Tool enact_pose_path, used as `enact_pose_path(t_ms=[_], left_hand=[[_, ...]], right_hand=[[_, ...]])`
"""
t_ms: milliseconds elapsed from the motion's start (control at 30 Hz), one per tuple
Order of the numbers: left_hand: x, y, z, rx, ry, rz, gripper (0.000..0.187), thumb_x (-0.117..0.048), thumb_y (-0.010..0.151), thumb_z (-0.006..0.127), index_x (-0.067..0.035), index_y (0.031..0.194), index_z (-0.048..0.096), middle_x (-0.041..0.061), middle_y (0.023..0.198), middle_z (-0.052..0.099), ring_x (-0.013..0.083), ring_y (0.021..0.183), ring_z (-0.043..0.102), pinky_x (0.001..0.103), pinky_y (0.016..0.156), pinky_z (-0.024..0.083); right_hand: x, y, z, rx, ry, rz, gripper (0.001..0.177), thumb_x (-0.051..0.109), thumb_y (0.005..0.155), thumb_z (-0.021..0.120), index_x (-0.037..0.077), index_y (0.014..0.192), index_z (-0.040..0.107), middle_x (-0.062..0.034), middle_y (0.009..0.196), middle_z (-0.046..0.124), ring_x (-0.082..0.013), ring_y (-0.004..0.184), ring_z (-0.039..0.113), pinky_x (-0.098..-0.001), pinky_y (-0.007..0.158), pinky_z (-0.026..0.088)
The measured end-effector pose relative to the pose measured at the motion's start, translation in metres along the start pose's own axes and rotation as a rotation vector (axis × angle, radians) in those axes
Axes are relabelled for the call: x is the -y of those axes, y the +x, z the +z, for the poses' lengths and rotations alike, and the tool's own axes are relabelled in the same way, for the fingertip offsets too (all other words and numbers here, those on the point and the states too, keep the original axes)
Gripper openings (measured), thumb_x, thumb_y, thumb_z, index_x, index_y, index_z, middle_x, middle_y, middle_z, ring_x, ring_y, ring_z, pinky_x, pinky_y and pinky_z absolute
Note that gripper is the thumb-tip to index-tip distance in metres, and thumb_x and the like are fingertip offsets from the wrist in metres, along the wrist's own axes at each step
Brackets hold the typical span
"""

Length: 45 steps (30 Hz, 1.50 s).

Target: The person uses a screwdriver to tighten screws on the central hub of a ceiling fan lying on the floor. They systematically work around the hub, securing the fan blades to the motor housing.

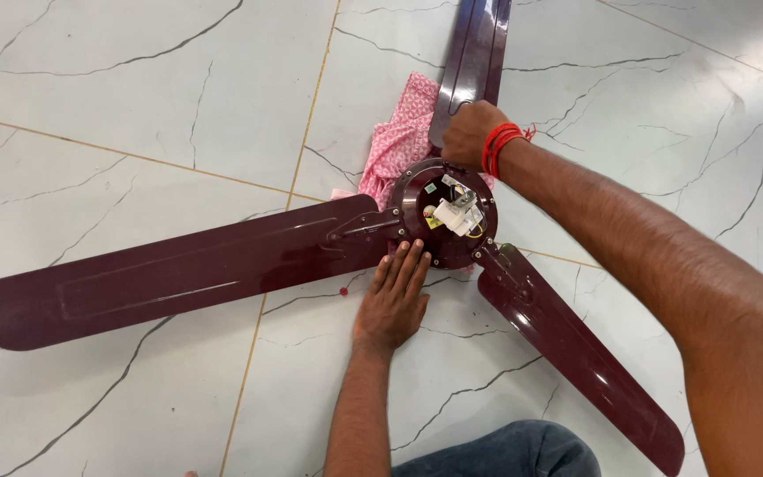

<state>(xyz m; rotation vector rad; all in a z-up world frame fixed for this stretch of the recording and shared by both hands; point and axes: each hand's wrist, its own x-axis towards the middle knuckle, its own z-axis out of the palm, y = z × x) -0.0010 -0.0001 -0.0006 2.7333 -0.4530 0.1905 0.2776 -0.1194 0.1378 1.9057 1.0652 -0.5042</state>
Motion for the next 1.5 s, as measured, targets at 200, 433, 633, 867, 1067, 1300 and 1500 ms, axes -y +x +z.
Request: enact_pose_path(t_ms=[200,433,633,867,1067,1300,1500], left_hand=[[0.001,0.001,-0.001,-0.017,-0.016,0.009,0.077,-0.043,0.098,0.058,-0.014,0.162,0.027,0.005,0.171,0.018,0.0195,0.158,0.012,0.04,0.13,0.007],[0.002,0.002,0.0,-0.017,0.035,0.025,0.073,-0.043,0.1,0.055,-0.014,0.161,0.029,0.005,0.171,0.019,0.0202,0.159,0.012,0.04,0.13,0.006],[0.0,-0.001,-0.002,0.012,0.01,0.013,0.074,-0.043,0.099,0.055,-0.013,0.161,0.029,0.006,0.171,0.019,0.0207,0.158,0.012,0.041,0.129,0.006],[0.001,0.0,-0.002,0.004,-0.024,0.013,0.074,-0.042,0.1,0.055,-0.013,0.162,0.027,0.006,0.171,0.017,0.0204,0.158,0.011,0.041,0.129,0.007],[0.001,-0.002,-0.002,-0.005,-0.035,0.009,0.074,-0.041,0.1,0.055,-0.013,0.162,0.026,0.006,0.172,0.018,0.0202,0.159,0.012,0.04,0.13,0.007],[0.003,-0.001,0.0,-0.045,-0.058,0.022,0.072,-0.039,0.1,0.057,-0.012,0.161,0.03,0.006,0.171,0.021,0.0211,0.159,0.013,0.042,0.13,0.008],[0.002,0.0,-0.001,-0.049,-0.053,0.024,0.075,-0.04,0.099,0.058,-0.01,0.161,0.031,0.007,0.171,0.021,0.022,0.159,0.013,0.042,0.13,0.007]], right_hand=[[0.0,0.0,0.012,0.042,0.297,0.231,0.013,0.021,0.08,0.079,0.014,0.091,0.078,-0.0087,0.096,0.077,-0.0271,0.093,0.076,-0.0396,0.072,0.061],[-0.044,0.018,0.052,0.407,1.278,0.469,0.028,0.023,0.084,0.079,-0.004,0.081,0.075,-0.01,0.067,0.064,-0.0222,0.058,0.053,-0.039,0.052,0.041],[-0.029,0.019,0.034,0.282,0.76,0.278,0.033,0.032,0.09,0.074,0.0,0.084,0.076,-0.0134,0.077,0.071,-0.0291,0.07,0.066,-0.0423,0.06,0.052],[-0.004,0.006,-0.001,0.022,0.137,0.088,0.012,0.022,0.092,0.069,0.016,0.088,0.079,-0.0067,0.097,0.077,-0.029,0.096,0.076,-0.0426,0.069,0.064],[-0.004,-0.004,0.005,-0.082,-0.119,-0.099,0.018,0.017,0.094,0.066,0.018,0.081,0.079,-0.0008,0.089,0.077,-0.024,0.091,0.076,-0.0387,0.067,0.063],[-0.005,-0.021,0.02,-0.27,0.475,0.238,0.014,0.019,0.071,0.078,0.005,0.071,0.075,-0.0158,0.09,0.068,-0.0362,0.071,0.073,-0.0453,0.058,0.061],[-0.035,-0.022,0.023,-0.135,1.037,0.365,0.024,0.027,0.074,0.078,0.004,0.082,0.079,-0.0163,0.076,0.076,-0.0325,0.074,0.078,-0.0435,0.072,0.061]])
